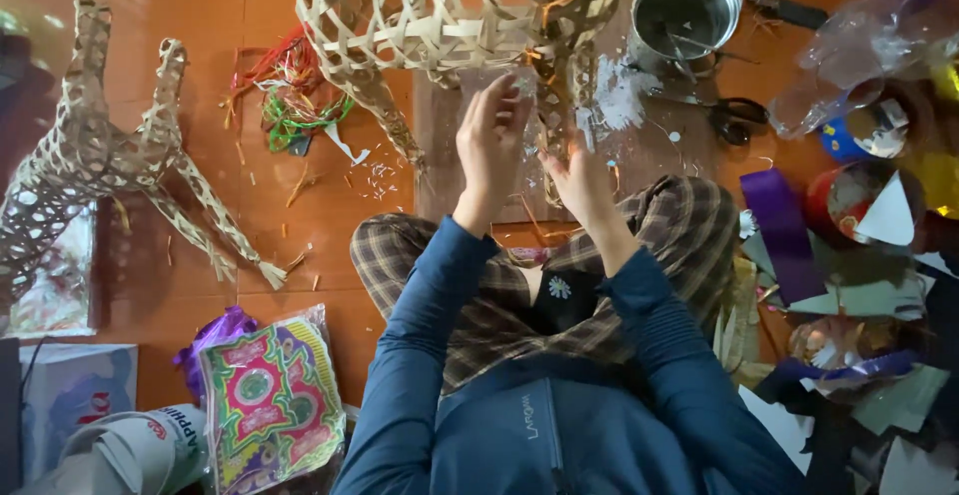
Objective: Weave and tie bamboo strips to construct an animal-shaped figure.
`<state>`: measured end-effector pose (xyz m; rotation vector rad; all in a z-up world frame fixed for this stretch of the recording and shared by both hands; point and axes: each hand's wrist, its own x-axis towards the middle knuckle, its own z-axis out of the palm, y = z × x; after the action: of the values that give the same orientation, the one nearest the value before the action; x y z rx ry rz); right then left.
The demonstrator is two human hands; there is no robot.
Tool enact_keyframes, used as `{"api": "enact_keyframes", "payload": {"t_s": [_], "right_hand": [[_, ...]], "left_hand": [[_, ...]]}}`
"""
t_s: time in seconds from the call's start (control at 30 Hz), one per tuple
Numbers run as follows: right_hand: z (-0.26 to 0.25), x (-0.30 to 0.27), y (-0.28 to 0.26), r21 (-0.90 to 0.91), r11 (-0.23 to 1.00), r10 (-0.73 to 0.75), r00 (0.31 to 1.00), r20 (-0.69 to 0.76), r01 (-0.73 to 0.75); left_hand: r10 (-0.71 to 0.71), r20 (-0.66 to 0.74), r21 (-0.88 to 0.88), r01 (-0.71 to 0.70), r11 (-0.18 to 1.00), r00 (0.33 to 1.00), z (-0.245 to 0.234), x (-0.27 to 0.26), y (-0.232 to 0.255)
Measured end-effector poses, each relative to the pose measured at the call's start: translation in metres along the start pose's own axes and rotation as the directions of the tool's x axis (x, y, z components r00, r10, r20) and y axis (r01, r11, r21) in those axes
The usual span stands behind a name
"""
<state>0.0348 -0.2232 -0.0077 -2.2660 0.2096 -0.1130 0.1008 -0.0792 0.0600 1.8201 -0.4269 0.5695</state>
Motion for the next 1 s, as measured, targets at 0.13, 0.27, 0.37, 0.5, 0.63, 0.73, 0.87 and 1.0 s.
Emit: {"api": "enact_keyframes", "payload": {"t_s": [0.13, 0.27, 0.37, 0.5, 0.63, 0.73, 0.87, 1.0], "right_hand": [[-0.004, -0.006, -0.020, 0.127, 0.992, -0.013, 0.999, 0.032, 0.009], [-0.002, -0.014, -0.021, 0.115, 0.990, -0.078, 0.997, 0.019, 0.076], [-0.020, -0.013, -0.023, 0.222, 0.975, -0.008, 0.997, 0.074, -0.009], [-0.057, -0.029, -0.032, 0.419, 0.892, -0.148, 0.986, -0.078, 0.167], [-0.059, -0.027, -0.021, 0.362, 0.857, -0.292, 0.924, -0.247, 0.367], [-0.059, -0.029, -0.027, 0.397, 0.816, -0.331, 0.902, -0.276, 0.421], [-0.069, -0.032, -0.037, 0.358, 0.831, -0.306, 0.888, -0.342, 0.425], [-0.075, -0.032, -0.045, 0.300, 0.856, -0.299, 0.876, -0.379, 0.422]], "left_hand": [[-0.020, 0.115, 0.022, 0.018, 1.000, 0.993, 0.003, 0.001, 0.001], [-0.144, 0.240, -0.067, 0.165, 0.984, 0.960, 0.000, 0.014, 0.001], [-0.127, 0.383, -0.228, 0.226, 0.947, 0.915, -0.014, 0.026, -0.026], [-0.129, 0.544, -0.347, 0.363, 0.865, 0.829, -0.056, 0.052, -0.001], [-0.075, 0.754, -0.291, 0.434, 0.853, 0.653, -0.075, 0.075, 0.005], [-0.035, 0.788, -0.327, 0.465, 0.823, 0.615, -0.077, 0.080, -0.013], [0.022, 0.754, -0.401, 0.434, 0.807, 0.656, -0.066, 0.065, -0.038], [0.044, 0.718, -0.429, 0.391, 0.815, 0.695, -0.063, 0.060, -0.032]]}}
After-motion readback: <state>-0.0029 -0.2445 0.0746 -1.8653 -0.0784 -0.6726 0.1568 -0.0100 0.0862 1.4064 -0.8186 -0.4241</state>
